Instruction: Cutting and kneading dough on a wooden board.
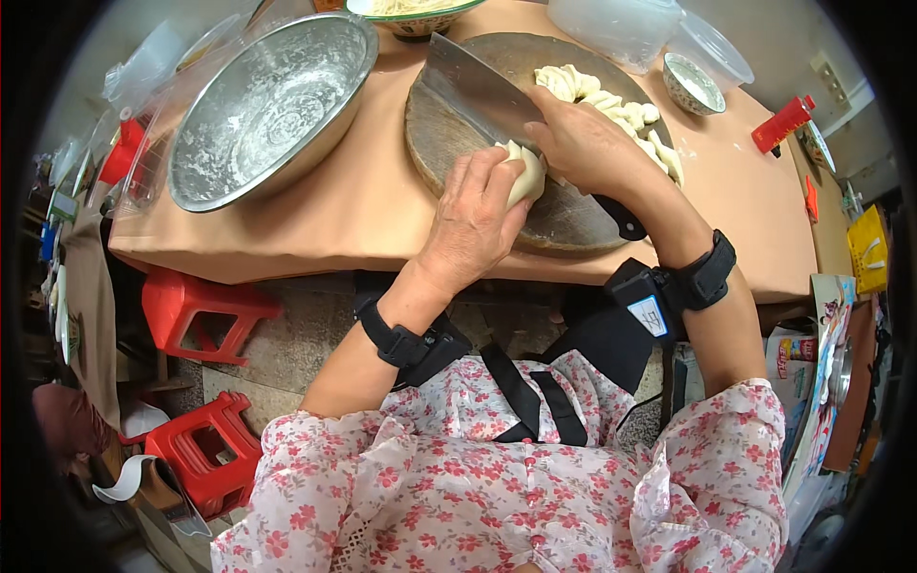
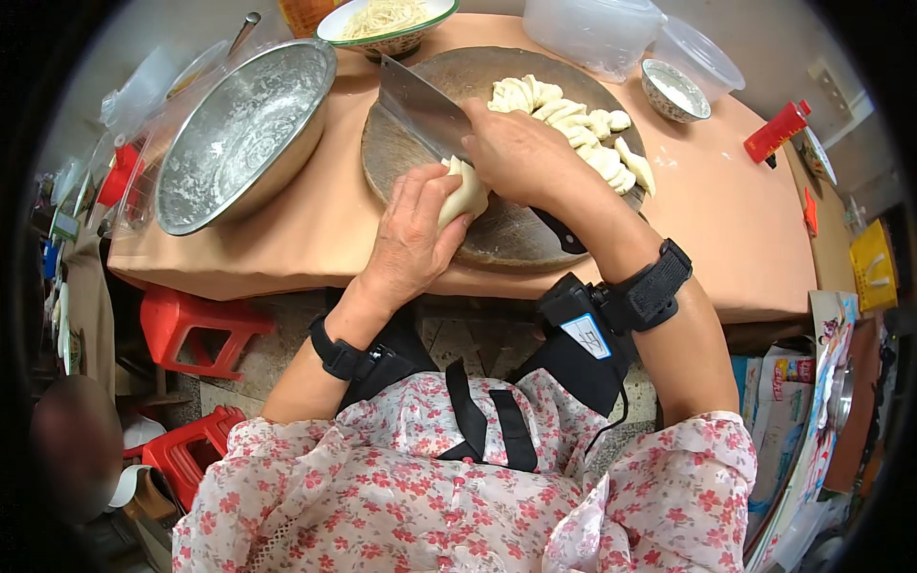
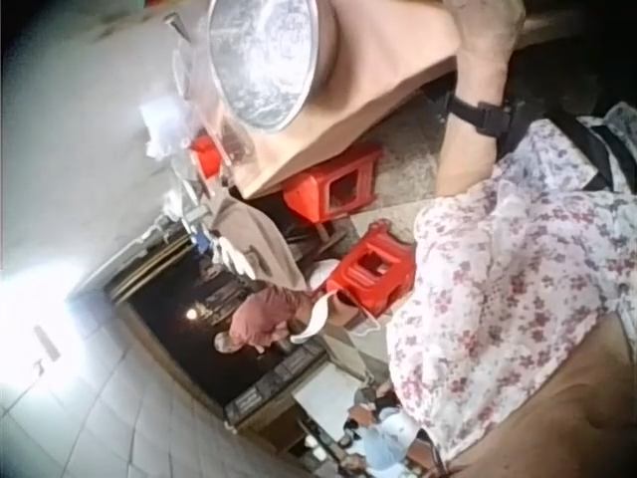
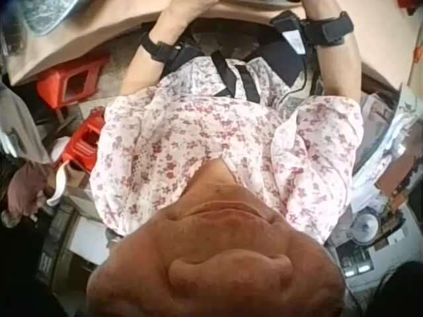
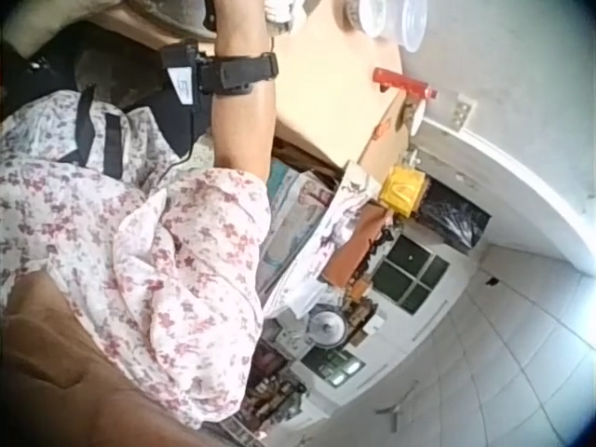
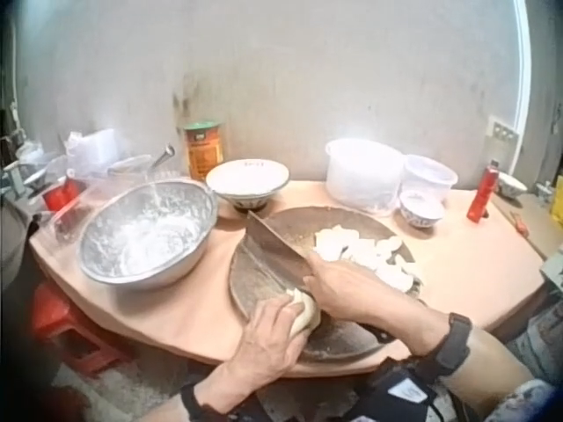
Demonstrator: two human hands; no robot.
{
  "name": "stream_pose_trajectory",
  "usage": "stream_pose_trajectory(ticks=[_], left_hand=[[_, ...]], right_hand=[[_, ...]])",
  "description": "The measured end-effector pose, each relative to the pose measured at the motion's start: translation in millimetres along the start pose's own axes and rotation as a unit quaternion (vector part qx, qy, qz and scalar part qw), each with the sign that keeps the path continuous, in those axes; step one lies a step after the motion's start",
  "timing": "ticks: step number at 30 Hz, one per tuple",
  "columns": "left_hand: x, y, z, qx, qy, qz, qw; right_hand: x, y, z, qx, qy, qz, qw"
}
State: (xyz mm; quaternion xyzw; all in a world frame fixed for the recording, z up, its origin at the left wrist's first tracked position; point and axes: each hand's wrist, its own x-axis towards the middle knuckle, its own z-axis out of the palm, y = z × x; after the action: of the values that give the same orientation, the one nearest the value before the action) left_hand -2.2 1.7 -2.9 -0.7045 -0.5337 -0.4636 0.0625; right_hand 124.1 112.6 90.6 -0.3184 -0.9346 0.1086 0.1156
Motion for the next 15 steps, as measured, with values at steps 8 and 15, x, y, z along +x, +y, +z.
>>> stream_pose_trajectory(ticks=[8,15], left_hand=[[2,4,3,-0.001,0.009,-0.027,1.0],[10,1,12,-0.018,0.013,-0.065,0.998]], right_hand=[[-39,6,-33,0.06,0.087,0.059,0.993],[-94,-11,-60,0.016,0.075,0.055,0.996]])
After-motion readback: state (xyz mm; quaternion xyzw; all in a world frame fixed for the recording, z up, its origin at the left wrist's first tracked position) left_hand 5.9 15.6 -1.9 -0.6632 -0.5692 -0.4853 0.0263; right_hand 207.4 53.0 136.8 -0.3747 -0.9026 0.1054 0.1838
